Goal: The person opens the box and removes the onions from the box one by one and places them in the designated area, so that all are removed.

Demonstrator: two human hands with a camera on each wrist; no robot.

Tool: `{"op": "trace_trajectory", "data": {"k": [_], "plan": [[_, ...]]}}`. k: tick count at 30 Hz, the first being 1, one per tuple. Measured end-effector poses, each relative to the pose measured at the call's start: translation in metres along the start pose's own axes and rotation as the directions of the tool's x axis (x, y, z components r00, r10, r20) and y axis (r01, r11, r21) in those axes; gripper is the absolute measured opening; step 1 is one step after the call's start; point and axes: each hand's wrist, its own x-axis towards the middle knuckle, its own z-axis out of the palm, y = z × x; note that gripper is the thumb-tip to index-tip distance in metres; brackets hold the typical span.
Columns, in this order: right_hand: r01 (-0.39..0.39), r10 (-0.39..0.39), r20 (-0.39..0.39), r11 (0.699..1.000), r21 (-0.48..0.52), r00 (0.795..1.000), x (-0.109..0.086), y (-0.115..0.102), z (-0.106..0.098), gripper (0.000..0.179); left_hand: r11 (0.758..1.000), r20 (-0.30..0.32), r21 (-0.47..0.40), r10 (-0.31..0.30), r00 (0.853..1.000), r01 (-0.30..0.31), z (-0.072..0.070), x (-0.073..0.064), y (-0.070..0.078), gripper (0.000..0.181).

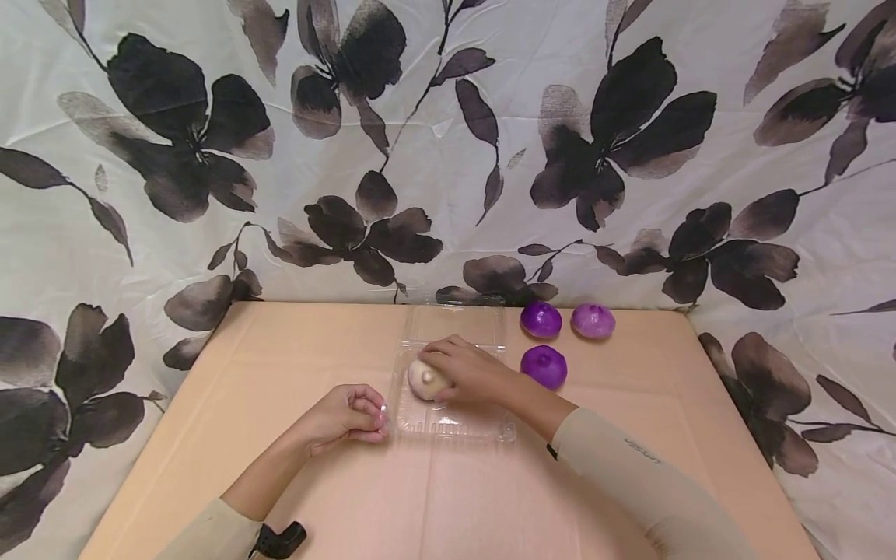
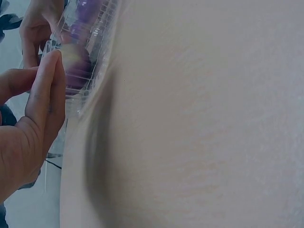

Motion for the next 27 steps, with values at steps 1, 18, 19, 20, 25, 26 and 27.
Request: {"op": "trace_trajectory", "data": {"k": [1,18,19,20,25,26,27], "plan": [[0.002,-0.002,0.000,1.000,-0.006,1.000,0.001,0.000,0.001,0.077,1.000,-0.001,-0.001,0.000,1.000,0.000,0.000,0.000,0.000,0.025],[0.040,-0.046,0.050,0.992,0.116,0.998,0.006,-0.011,0.017,0.072,1.000,-0.012,0.006,-0.007,1.000,0.007,0.000,0.000,0.001,0.023],[0.036,-0.043,0.055,0.992,0.120,0.998,0.006,-0.012,0.018,0.074,1.000,-0.012,0.007,-0.006,1.000,0.006,0.000,0.000,0.001,0.023],[0.033,-0.041,0.061,0.992,0.125,0.997,0.006,-0.012,0.018,0.075,1.000,-0.012,0.008,-0.005,1.000,0.005,0.000,0.000,0.001,0.023],[0.021,-0.034,0.084,0.988,0.156,0.996,0.009,-0.012,0.020,0.081,1.000,-0.013,0.007,-0.011,1.000,0.011,0.000,-0.001,0.002,0.024],[0.021,-0.035,0.083,0.987,0.161,0.996,0.009,-0.012,0.020,0.082,1.000,-0.014,0.007,-0.012,1.000,0.012,0.000,-0.001,0.002,0.024],[0.023,-0.037,0.083,0.986,0.163,0.996,0.010,-0.012,0.021,0.082,1.000,-0.014,0.007,-0.012,1.000,0.012,0.001,-0.001,0.002,0.024]]}}
